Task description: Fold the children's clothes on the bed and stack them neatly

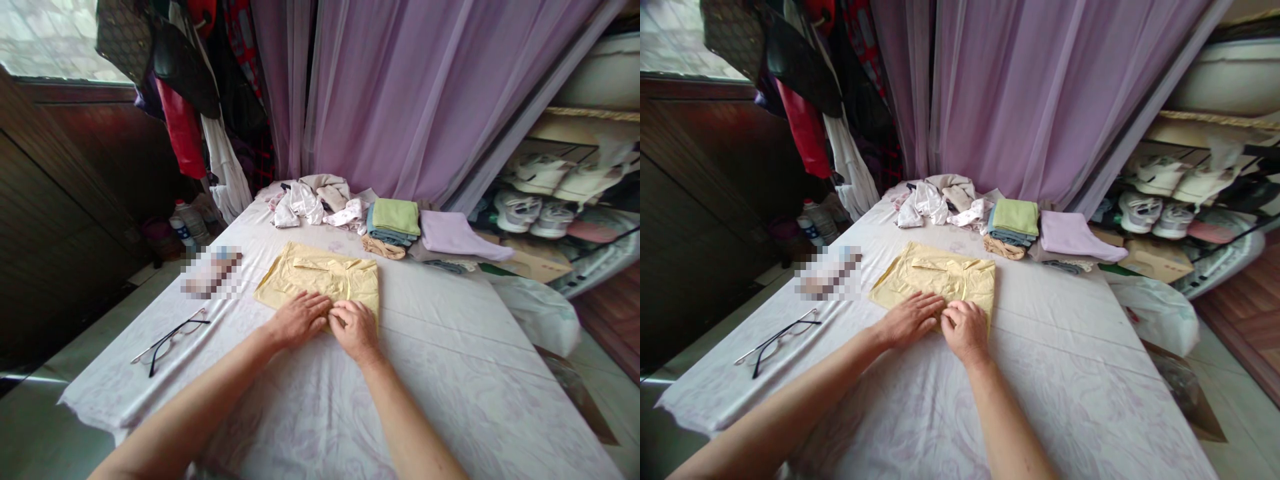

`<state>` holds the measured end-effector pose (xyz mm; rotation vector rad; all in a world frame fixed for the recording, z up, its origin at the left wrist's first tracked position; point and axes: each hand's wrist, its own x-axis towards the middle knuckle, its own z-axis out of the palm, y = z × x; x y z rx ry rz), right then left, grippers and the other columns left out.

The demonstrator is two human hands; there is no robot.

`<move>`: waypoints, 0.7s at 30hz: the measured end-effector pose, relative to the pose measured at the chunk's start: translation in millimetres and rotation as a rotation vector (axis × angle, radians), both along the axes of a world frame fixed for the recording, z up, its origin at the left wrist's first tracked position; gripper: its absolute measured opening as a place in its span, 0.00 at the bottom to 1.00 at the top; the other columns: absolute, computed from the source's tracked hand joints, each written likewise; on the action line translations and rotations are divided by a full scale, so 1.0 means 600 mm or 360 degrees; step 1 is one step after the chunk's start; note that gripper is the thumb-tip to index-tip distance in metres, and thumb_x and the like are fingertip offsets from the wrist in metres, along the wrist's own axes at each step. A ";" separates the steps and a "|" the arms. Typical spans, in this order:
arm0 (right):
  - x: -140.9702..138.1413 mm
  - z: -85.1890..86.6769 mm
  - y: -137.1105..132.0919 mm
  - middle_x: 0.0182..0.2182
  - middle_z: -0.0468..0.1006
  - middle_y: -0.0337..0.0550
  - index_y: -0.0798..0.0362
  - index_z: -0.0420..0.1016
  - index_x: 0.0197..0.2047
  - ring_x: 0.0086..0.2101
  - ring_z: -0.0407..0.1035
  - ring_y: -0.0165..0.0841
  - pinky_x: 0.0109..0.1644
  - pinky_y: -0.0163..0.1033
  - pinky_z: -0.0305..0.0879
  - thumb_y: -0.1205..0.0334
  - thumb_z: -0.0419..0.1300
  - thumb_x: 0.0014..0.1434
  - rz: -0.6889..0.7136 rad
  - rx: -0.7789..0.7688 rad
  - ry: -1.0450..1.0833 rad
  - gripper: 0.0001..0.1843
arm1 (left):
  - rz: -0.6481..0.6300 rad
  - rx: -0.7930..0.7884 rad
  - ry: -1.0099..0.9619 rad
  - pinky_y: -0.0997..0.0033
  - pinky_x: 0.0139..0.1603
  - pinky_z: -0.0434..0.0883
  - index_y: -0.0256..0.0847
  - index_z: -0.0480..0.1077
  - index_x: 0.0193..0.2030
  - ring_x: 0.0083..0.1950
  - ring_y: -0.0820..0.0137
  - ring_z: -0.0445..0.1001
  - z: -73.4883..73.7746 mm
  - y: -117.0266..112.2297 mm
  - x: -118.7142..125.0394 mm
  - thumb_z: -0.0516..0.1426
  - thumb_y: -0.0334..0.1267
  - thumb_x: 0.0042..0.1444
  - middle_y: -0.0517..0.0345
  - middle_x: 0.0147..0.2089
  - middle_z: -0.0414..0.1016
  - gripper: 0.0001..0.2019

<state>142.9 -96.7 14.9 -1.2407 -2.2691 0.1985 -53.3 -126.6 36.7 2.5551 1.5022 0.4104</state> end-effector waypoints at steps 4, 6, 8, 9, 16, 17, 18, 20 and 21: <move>0.002 -0.002 0.001 0.40 0.82 0.39 0.45 0.83 0.34 0.41 0.70 0.33 0.48 0.38 0.58 0.63 0.60 0.60 0.0040 -0.0007 0.0053 0.09 | 0.0058 -0.0031 0.0088 0.57 0.72 0.53 0.41 0.58 0.70 0.73 0.63 0.55 -0.024 -0.013 0.008 0.41 0.49 0.70 0.52 0.71 0.60 0.27; 0.002 -0.001 0.000 0.40 0.82 0.39 0.46 0.83 0.34 0.40 0.71 0.33 0.48 0.38 0.58 0.63 0.60 0.60 0.0041 -0.0006 0.0066 0.09 | 0.0095 0.0005 0.0109 0.57 0.72 0.52 0.42 0.56 0.71 0.73 0.64 0.54 -0.034 -0.017 -0.009 0.41 0.50 0.70 0.52 0.71 0.59 0.27; 0.002 0.001 -0.001 0.39 0.83 0.39 0.46 0.83 0.33 0.40 0.71 0.33 0.48 0.38 0.58 0.63 0.60 0.60 0.0040 -0.0003 0.0074 0.09 | 0.0142 0.0029 0.0125 0.57 0.73 0.51 0.42 0.55 0.71 0.73 0.64 0.54 -0.041 -0.019 -0.029 0.41 0.51 0.70 0.51 0.72 0.59 0.28; 0.002 0.001 -0.001 0.39 0.83 0.39 0.45 0.83 0.33 0.40 0.71 0.33 0.48 0.38 0.58 0.63 0.60 0.60 0.0040 -0.0001 0.0074 0.09 | 0.0174 0.0031 0.0135 0.57 0.73 0.50 0.42 0.54 0.72 0.74 0.63 0.53 -0.042 -0.019 -0.038 0.41 0.52 0.69 0.51 0.72 0.58 0.29; 0.003 0.005 -0.003 0.40 0.83 0.39 0.45 0.83 0.33 0.40 0.71 0.33 0.46 0.38 0.58 0.63 0.59 0.61 0.0031 0.0012 0.0005 0.10 | 0.0465 0.0001 0.0198 0.57 0.73 0.50 0.37 0.52 0.73 0.75 0.59 0.50 -0.042 -0.015 -0.067 0.41 0.57 0.67 0.44 0.74 0.53 0.34; 0.002 0.007 -0.004 0.40 0.83 0.39 0.46 0.82 0.34 0.40 0.72 0.34 0.47 0.39 0.59 0.62 0.58 0.62 0.0031 0.0011 -0.0007 0.11 | 0.0489 -0.0003 0.0205 0.55 0.73 0.50 0.36 0.52 0.73 0.75 0.58 0.50 -0.041 -0.015 -0.067 0.41 0.57 0.67 0.44 0.74 0.53 0.35; 0.000 0.009 -0.005 0.42 0.83 0.40 0.46 0.82 0.36 0.42 0.72 0.34 0.49 0.39 0.59 0.62 0.57 0.63 0.0034 0.0017 -0.0018 0.11 | 0.0504 -0.0012 0.0214 0.54 0.73 0.49 0.36 0.52 0.73 0.75 0.58 0.50 -0.040 -0.015 -0.066 0.41 0.58 0.67 0.44 0.74 0.52 0.35; -0.006 0.012 -0.008 0.50 0.80 0.44 0.48 0.81 0.47 0.49 0.70 0.36 0.55 0.41 0.58 0.60 0.55 0.65 0.0061 0.0042 -0.0057 0.14 | 0.0526 -0.0037 0.0234 0.51 0.73 0.48 0.36 0.52 0.73 0.75 0.57 0.48 -0.039 -0.015 -0.063 0.40 0.58 0.67 0.45 0.74 0.52 0.35; -0.010 0.013 -0.010 0.54 0.78 0.46 0.49 0.77 0.54 0.54 0.68 0.38 0.59 0.43 0.55 0.59 0.53 0.66 0.0100 0.0048 -0.0094 0.17 | 0.0539 -0.0049 0.0245 0.50 0.73 0.47 0.37 0.52 0.73 0.75 0.56 0.48 -0.039 -0.016 -0.062 0.40 0.58 0.67 0.46 0.74 0.52 0.35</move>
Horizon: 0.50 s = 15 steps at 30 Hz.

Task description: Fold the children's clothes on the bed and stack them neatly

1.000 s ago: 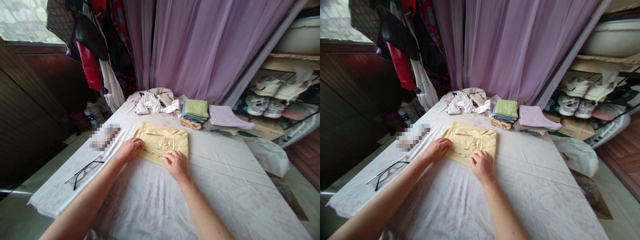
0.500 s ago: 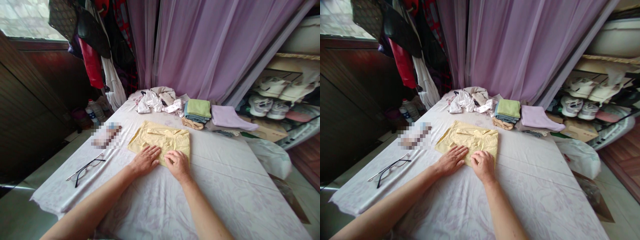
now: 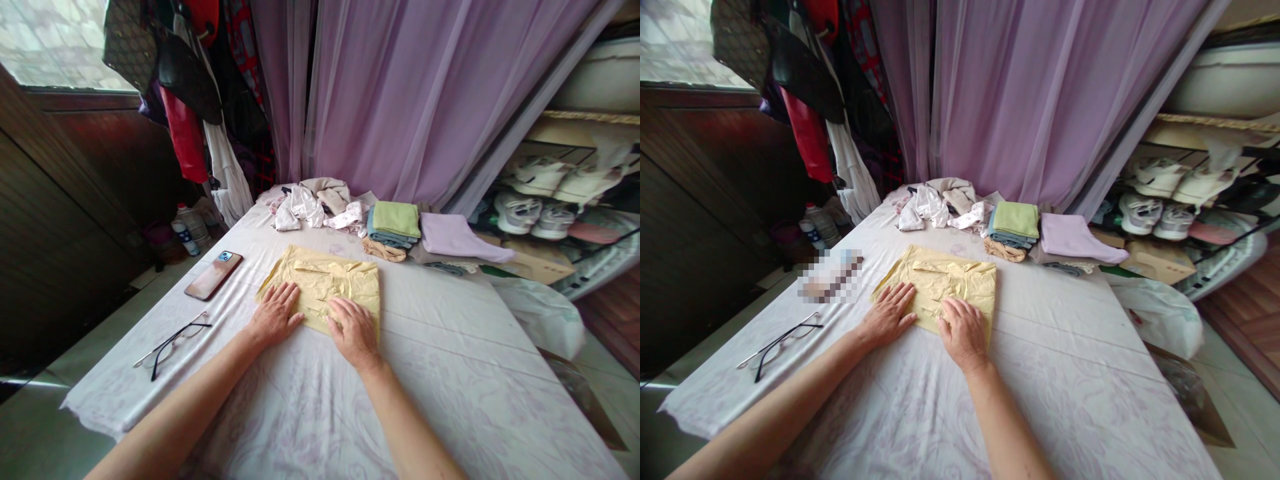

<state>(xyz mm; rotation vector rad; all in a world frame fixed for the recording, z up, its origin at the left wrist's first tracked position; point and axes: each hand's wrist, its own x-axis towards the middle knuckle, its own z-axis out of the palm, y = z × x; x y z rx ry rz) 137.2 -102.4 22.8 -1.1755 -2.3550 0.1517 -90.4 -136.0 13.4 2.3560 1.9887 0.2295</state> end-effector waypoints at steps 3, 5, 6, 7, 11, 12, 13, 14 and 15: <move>-0.010 -0.001 -0.007 0.64 0.68 0.47 0.51 0.67 0.65 0.64 0.57 0.39 0.68 0.50 0.44 0.57 0.50 0.68 0.0160 -0.0065 -0.0168 0.24 | 0.0039 -0.0013 0.0021 0.47 0.73 0.47 0.38 0.52 0.73 0.76 0.55 0.45 0.002 -0.001 0.003 0.40 0.60 0.67 0.49 0.75 0.51 0.36; -0.013 -0.004 -0.012 0.65 0.65 0.45 0.50 0.65 0.66 0.66 0.55 0.39 0.69 0.53 0.41 0.56 0.48 0.69 0.0208 -0.0152 -0.0264 0.25 | 0.0063 -0.0014 0.0030 0.47 0.73 0.47 0.38 0.51 0.73 0.76 0.55 0.46 0.005 -0.003 0.002 0.40 0.60 0.66 0.49 0.75 0.51 0.36; -0.012 -0.005 -0.014 0.66 0.64 0.45 0.50 0.65 0.66 0.66 0.54 0.39 0.70 0.53 0.41 0.55 0.48 0.69 0.0207 -0.0186 -0.0293 0.25 | 0.0080 -0.0018 0.0035 0.47 0.73 0.47 0.38 0.51 0.73 0.75 0.56 0.46 0.007 -0.003 0.002 0.40 0.60 0.66 0.49 0.74 0.51 0.36; -0.011 -0.006 -0.016 0.66 0.64 0.45 0.50 0.64 0.67 0.66 0.54 0.39 0.70 0.54 0.41 0.55 0.47 0.69 0.0197 -0.0210 -0.0312 0.25 | 0.0104 -0.0026 0.0040 0.47 0.73 0.47 0.38 0.51 0.73 0.75 0.56 0.47 0.009 -0.003 0.001 0.41 0.60 0.66 0.48 0.74 0.51 0.37; -0.004 -0.007 -0.019 0.66 0.64 0.44 0.48 0.65 0.66 0.65 0.56 0.38 0.70 0.54 0.42 0.56 0.47 0.69 0.0166 -0.0219 -0.0332 0.25 | 0.0185 -0.0090 0.0061 0.46 0.73 0.46 0.38 0.52 0.73 0.75 0.55 0.48 0.018 -0.005 -0.001 0.43 0.59 0.66 0.49 0.74 0.52 0.36; -0.003 -0.007 -0.020 0.66 0.64 0.44 0.48 0.65 0.66 0.65 0.56 0.38 0.70 0.54 0.43 0.56 0.47 0.70 0.0159 -0.0216 -0.0327 0.24 | 0.0197 -0.0093 0.0061 0.46 0.73 0.46 0.39 0.52 0.73 0.75 0.55 0.48 0.021 -0.005 -0.001 0.44 0.59 0.66 0.50 0.74 0.53 0.35; -0.003 -0.007 -0.020 0.66 0.64 0.44 0.49 0.65 0.66 0.65 0.56 0.38 0.70 0.54 0.42 0.56 0.47 0.70 0.0155 -0.0214 -0.0320 0.24 | 0.0207 -0.0088 0.0058 0.46 0.73 0.46 0.40 0.53 0.73 0.75 0.55 0.48 0.023 -0.005 0.000 0.44 0.59 0.65 0.50 0.74 0.53 0.35; -0.004 -0.007 -0.021 0.66 0.64 0.45 0.49 0.65 0.66 0.65 0.56 0.38 0.70 0.54 0.42 0.56 0.47 0.70 0.0155 -0.0216 -0.0312 0.24 | 0.0214 -0.0074 0.0054 0.45 0.73 0.47 0.41 0.54 0.72 0.75 0.54 0.49 0.026 -0.005 0.001 0.45 0.58 0.65 0.50 0.73 0.54 0.34; -0.004 -0.007 -0.021 0.66 0.64 0.45 0.49 0.65 0.66 0.65 0.55 0.38 0.70 0.54 0.42 0.56 0.47 0.70 0.0157 -0.0219 -0.0306 0.24 | 0.0220 -0.0052 0.0054 0.45 0.73 0.47 0.42 0.55 0.71 0.74 0.54 0.50 0.029 -0.004 0.002 0.45 0.57 0.66 0.51 0.73 0.56 0.33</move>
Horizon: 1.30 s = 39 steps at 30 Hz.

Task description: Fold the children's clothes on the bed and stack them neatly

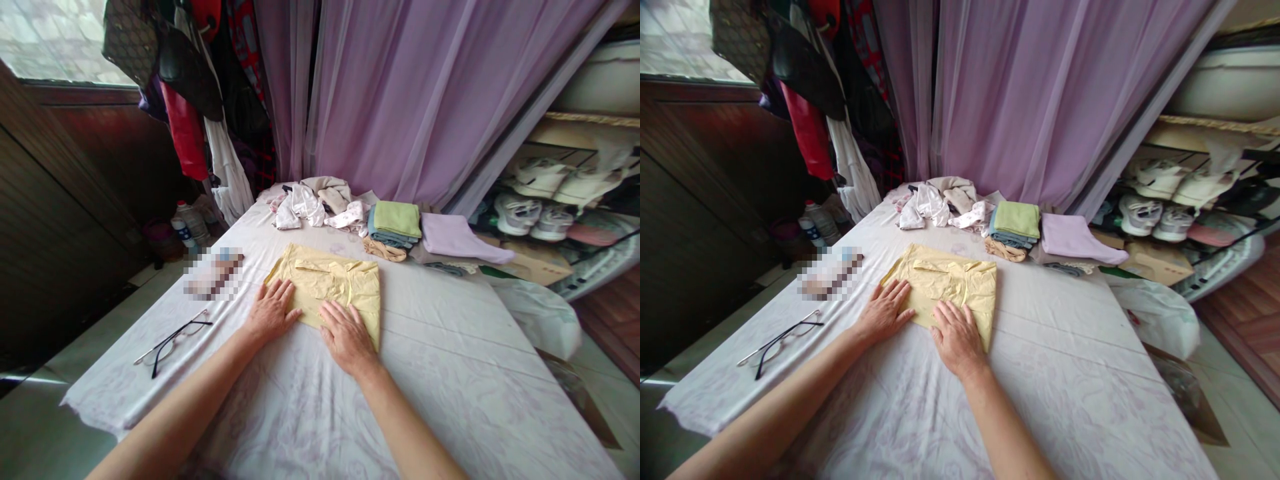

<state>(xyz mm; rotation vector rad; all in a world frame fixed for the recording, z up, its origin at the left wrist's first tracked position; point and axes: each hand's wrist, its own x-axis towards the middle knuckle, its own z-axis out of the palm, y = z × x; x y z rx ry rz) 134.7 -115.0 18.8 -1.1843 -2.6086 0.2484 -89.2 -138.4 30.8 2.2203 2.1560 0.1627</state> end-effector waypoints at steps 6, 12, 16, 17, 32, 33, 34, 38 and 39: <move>-0.004 0.001 0.002 0.64 0.67 0.48 0.52 0.67 0.64 0.64 0.58 0.40 0.70 0.55 0.45 0.56 0.47 0.69 -0.0009 -0.0002 0.0078 0.24 | 0.0001 0.0173 0.0032 0.46 0.72 0.51 0.44 0.65 0.64 0.72 0.56 0.56 0.019 0.032 0.011 0.44 0.50 0.68 0.51 0.70 0.63 0.24; -0.013 0.028 0.061 0.59 0.73 0.53 0.58 0.68 0.64 0.59 0.66 0.38 0.64 0.45 0.59 0.58 0.43 0.69 -0.0115 0.0092 0.0319 0.26 | -0.0110 0.0075 -0.0025 0.50 0.73 0.49 0.36 0.55 0.71 0.75 0.58 0.50 0.022 0.107 0.042 0.41 0.50 0.69 0.49 0.74 0.54 0.29; -0.033 0.046 0.123 0.64 0.67 0.52 0.57 0.66 0.65 0.63 0.60 0.38 0.67 0.47 0.53 0.57 0.42 0.69 -0.0230 0.0051 0.0150 0.27 | -0.0124 -0.0029 -0.0020 0.52 0.73 0.48 0.37 0.53 0.72 0.75 0.59 0.49 0.009 0.145 0.057 0.41 0.50 0.69 0.48 0.74 0.51 0.30; -0.039 0.047 0.135 0.66 0.64 0.51 0.56 0.64 0.66 0.65 0.57 0.39 0.68 0.48 0.50 0.57 0.42 0.70 -0.0252 0.0021 0.0074 0.27 | -0.0121 -0.0041 -0.0023 0.52 0.73 0.49 0.39 0.53 0.72 0.75 0.60 0.49 0.005 0.150 0.057 0.41 0.50 0.69 0.49 0.74 0.52 0.29; -0.050 0.015 0.152 0.71 0.52 0.47 0.50 0.57 0.70 0.69 0.45 0.37 0.70 0.55 0.37 0.48 0.39 0.70 -0.0290 -0.0135 -0.0242 0.31 | 0.0029 0.0001 0.0003 0.51 0.74 0.48 0.36 0.54 0.72 0.75 0.58 0.49 -0.013 0.136 0.038 0.41 0.55 0.68 0.46 0.74 0.52 0.33; -0.049 0.015 0.152 0.71 0.53 0.47 0.50 0.58 0.70 0.69 0.46 0.37 0.70 0.56 0.38 0.49 0.40 0.70 -0.0285 -0.0126 -0.0216 0.30 | 0.0024 0.0009 0.0000 0.51 0.74 0.48 0.36 0.54 0.72 0.75 0.58 0.49 -0.014 0.136 0.038 0.41 0.56 0.68 0.46 0.74 0.52 0.33; -0.049 0.015 0.152 0.71 0.54 0.47 0.49 0.59 0.69 0.69 0.46 0.38 0.70 0.56 0.39 0.49 0.40 0.70 -0.0281 -0.0117 -0.0192 0.29 | 0.0020 0.0016 -0.0003 0.51 0.73 0.48 0.36 0.54 0.71 0.75 0.58 0.49 -0.014 0.135 0.038 0.41 0.56 0.68 0.46 0.74 0.52 0.33; -0.050 0.013 0.152 0.70 0.56 0.47 0.49 0.60 0.68 0.68 0.48 0.38 0.70 0.58 0.41 0.50 0.42 0.70 -0.0266 -0.0095 -0.0132 0.28 | 0.0012 0.0052 -0.0018 0.50 0.73 0.49 0.37 0.55 0.71 0.74 0.57 0.51 -0.014 0.134 0.038 0.41 0.55 0.68 0.46 0.73 0.54 0.33; -0.050 0.012 0.152 0.70 0.56 0.47 0.48 0.60 0.69 0.68 0.48 0.39 0.70 0.58 0.41 0.50 0.42 0.70 -0.0266 -0.0094 -0.0129 0.28 | 0.0011 0.0055 -0.0021 0.50 0.73 0.49 0.37 0.55 0.71 0.74 0.57 0.51 -0.014 0.134 0.038 0.41 0.55 0.67 0.46 0.73 0.54 0.32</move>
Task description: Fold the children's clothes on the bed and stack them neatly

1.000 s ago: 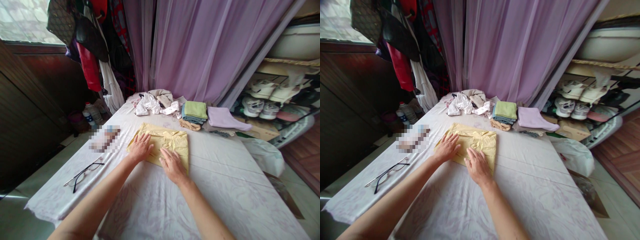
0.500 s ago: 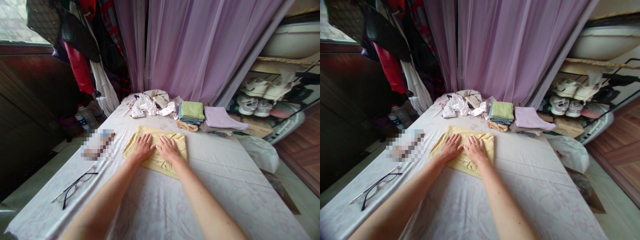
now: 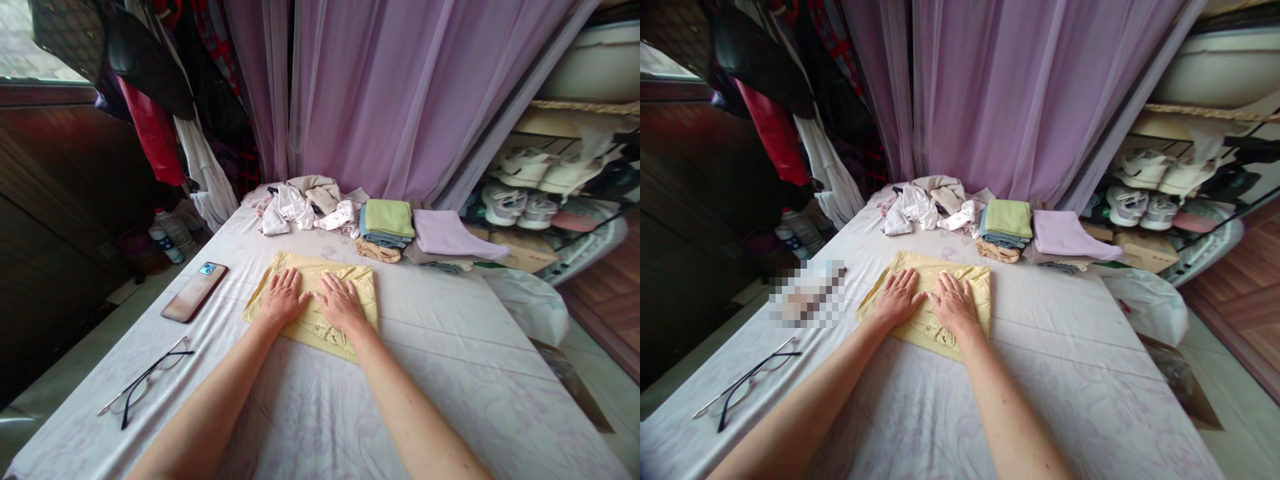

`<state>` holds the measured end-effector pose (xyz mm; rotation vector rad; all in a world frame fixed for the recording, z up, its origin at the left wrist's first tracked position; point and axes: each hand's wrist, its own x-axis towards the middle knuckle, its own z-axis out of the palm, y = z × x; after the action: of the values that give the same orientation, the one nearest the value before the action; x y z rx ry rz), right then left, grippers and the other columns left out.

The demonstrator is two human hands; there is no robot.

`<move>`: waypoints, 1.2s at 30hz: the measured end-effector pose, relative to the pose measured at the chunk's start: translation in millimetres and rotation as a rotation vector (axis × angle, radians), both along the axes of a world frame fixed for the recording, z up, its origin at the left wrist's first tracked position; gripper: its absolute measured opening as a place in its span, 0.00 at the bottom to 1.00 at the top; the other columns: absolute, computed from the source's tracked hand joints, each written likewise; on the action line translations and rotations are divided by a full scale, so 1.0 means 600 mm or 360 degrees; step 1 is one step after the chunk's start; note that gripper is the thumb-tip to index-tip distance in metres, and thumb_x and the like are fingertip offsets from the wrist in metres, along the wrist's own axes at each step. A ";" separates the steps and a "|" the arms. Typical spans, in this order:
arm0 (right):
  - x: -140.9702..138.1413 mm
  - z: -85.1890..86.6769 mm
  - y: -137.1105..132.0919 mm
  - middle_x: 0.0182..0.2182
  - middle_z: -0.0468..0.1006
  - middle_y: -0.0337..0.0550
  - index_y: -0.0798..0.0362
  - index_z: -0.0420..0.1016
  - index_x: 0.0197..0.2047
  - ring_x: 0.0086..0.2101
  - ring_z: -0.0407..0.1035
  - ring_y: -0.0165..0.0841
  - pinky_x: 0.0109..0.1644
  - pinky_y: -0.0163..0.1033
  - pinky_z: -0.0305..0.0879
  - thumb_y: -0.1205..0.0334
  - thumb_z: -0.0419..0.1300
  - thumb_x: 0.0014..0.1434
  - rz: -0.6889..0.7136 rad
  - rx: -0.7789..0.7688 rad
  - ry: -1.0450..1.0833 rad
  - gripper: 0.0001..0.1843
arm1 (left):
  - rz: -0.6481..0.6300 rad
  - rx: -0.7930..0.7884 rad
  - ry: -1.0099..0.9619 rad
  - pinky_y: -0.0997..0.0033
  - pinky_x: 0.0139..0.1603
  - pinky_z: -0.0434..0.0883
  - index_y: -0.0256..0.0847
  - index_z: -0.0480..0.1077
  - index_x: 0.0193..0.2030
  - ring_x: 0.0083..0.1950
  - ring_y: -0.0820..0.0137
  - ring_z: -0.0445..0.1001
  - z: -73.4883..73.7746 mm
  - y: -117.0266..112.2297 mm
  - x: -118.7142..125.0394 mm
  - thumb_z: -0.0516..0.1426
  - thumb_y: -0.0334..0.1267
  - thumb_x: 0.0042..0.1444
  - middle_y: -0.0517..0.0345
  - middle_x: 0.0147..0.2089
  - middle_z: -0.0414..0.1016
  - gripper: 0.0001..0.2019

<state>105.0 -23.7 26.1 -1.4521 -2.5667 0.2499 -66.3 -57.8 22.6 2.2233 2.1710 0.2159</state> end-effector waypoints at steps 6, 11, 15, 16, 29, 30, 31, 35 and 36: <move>0.019 -0.007 -0.001 0.70 0.55 0.47 0.48 0.54 0.71 0.68 0.48 0.38 0.70 0.55 0.39 0.50 0.43 0.69 -0.0024 -0.0014 0.0023 0.30 | 0.0038 -0.0018 0.0007 0.49 0.73 0.48 0.39 0.54 0.71 0.75 0.57 0.50 0.001 -0.001 -0.004 0.41 0.56 0.67 0.46 0.74 0.53 0.32; 0.045 -0.009 0.001 0.69 0.59 0.49 0.51 0.49 0.73 0.67 0.51 0.36 0.70 0.52 0.43 0.51 0.42 0.70 -0.0059 -0.0051 0.0095 0.32 | 0.0077 -0.0014 0.0024 0.43 0.72 0.48 0.41 0.54 0.71 0.75 0.56 0.49 0.004 -0.003 -0.016 0.41 0.57 0.67 0.46 0.74 0.52 0.32; 0.057 -0.009 0.001 0.66 0.64 0.50 0.52 0.53 0.72 0.65 0.55 0.36 0.68 0.49 0.49 0.53 0.41 0.70 -0.0094 -0.0048 0.0139 0.30 | 0.0090 -0.0058 0.0029 0.44 0.72 0.48 0.40 0.54 0.71 0.75 0.56 0.49 0.009 -0.004 -0.019 0.41 0.57 0.67 0.46 0.75 0.51 0.33; 0.062 -0.011 -0.002 0.66 0.64 0.49 0.52 0.55 0.71 0.65 0.56 0.37 0.67 0.50 0.50 0.53 0.41 0.70 -0.0102 -0.0036 0.0149 0.30 | 0.0097 -0.0060 0.0030 0.44 0.72 0.48 0.40 0.54 0.72 0.75 0.56 0.48 0.010 -0.004 -0.019 0.41 0.57 0.67 0.46 0.75 0.51 0.33; 0.172 -0.073 -0.022 0.52 0.78 0.57 0.59 0.72 0.59 0.51 0.72 0.44 0.56 0.52 0.68 0.54 0.46 0.63 -0.0729 0.0344 0.0820 0.28 | 0.0132 0.0013 0.0074 0.44 0.71 0.49 0.41 0.54 0.72 0.74 0.55 0.51 0.018 -0.007 -0.021 0.42 0.51 0.68 0.45 0.73 0.54 0.30; 0.172 -0.071 -0.020 0.51 0.79 0.56 0.59 0.72 0.58 0.49 0.73 0.44 0.55 0.51 0.68 0.54 0.47 0.62 -0.0751 0.0297 0.0807 0.27 | 0.0136 0.0050 0.0081 0.44 0.72 0.47 0.41 0.54 0.71 0.74 0.55 0.51 0.022 -0.012 -0.016 0.43 0.50 0.68 0.46 0.73 0.55 0.29; 0.171 -0.066 -0.018 0.50 0.79 0.54 0.58 0.72 0.59 0.48 0.74 0.44 0.54 0.50 0.68 0.55 0.48 0.62 -0.0770 0.0251 0.0797 0.27 | 0.0128 0.0094 0.0086 0.44 0.72 0.46 0.42 0.55 0.71 0.74 0.55 0.51 0.025 -0.018 -0.008 0.43 0.50 0.68 0.47 0.73 0.56 0.28; 0.167 -0.041 0.014 0.50 0.80 0.51 0.53 0.70 0.61 0.45 0.76 0.41 0.50 0.45 0.69 0.55 0.53 0.59 -0.0897 -0.0031 0.0856 0.27 | -0.0058 0.0211 0.0036 0.43 0.73 0.44 0.46 0.60 0.69 0.74 0.56 0.52 0.029 -0.044 0.035 0.44 0.51 0.68 0.52 0.71 0.60 0.26; 0.168 -0.035 0.027 0.50 0.80 0.52 0.54 0.68 0.62 0.45 0.76 0.41 0.50 0.45 0.69 0.55 0.54 0.58 -0.0934 -0.0147 0.0873 0.29 | -0.0119 0.0220 0.0021 0.43 0.73 0.44 0.47 0.61 0.68 0.74 0.56 0.53 0.029 -0.048 0.044 0.44 0.52 0.68 0.53 0.71 0.61 0.26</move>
<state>205.8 -7.6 5.4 -1.7843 -1.6499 0.5807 -40.0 -86.3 39.9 2.3795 2.1360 0.3608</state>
